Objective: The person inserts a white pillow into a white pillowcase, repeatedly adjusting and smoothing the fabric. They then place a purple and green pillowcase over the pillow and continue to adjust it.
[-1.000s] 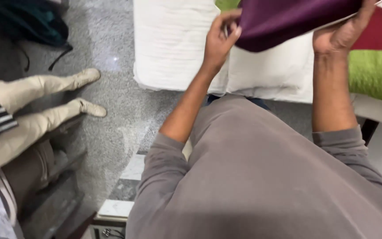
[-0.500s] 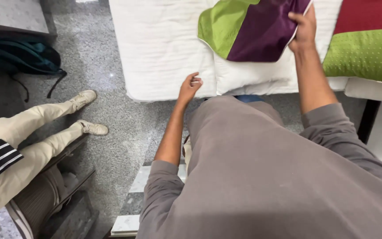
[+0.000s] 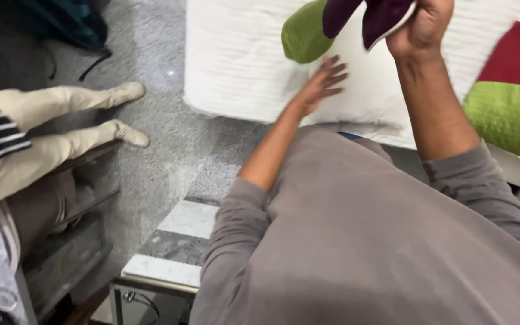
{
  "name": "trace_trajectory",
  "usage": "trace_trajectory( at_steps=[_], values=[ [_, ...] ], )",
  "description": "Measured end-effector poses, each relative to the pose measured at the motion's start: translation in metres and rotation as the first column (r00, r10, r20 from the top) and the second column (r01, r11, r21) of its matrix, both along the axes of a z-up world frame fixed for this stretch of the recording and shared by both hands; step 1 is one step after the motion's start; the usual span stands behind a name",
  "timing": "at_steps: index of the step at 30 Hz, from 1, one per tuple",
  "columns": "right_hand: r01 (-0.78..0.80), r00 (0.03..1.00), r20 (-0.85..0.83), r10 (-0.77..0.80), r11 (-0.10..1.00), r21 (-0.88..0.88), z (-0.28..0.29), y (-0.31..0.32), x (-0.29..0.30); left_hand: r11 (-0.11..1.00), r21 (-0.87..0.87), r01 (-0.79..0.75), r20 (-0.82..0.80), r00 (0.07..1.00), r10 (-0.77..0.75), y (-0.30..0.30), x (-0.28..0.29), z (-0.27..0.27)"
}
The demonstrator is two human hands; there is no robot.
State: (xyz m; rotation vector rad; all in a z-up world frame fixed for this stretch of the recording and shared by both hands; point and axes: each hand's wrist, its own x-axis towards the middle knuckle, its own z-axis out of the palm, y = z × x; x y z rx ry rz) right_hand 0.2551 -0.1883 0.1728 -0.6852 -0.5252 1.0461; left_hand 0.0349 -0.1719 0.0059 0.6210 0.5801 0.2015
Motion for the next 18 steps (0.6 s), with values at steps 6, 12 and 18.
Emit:
trace_trajectory(
  at_steps=[6, 12, 18],
  values=[
    [0.061, 0.992, -0.1, -0.078, 0.984, -0.165, -0.024, -0.042, -0.025, 0.783, -0.136, -0.607, 0.154, 0.768, 0.622, 0.048, 0.018, -0.033],
    [-0.107, 0.926, -0.376, -0.037, 0.929, -0.354, -0.155, -0.122, 0.007, 0.836, 0.422, -0.352, -0.407, 0.75, 0.521, 0.028, -0.051, 0.003],
    [-0.358, 0.843, -0.536, 0.044, 0.789, -0.499, -0.122, -0.103, -0.029, 0.846, 0.527, -0.082, -0.386, 0.863, 0.325, -0.079, -0.035, -0.076]
  ],
)
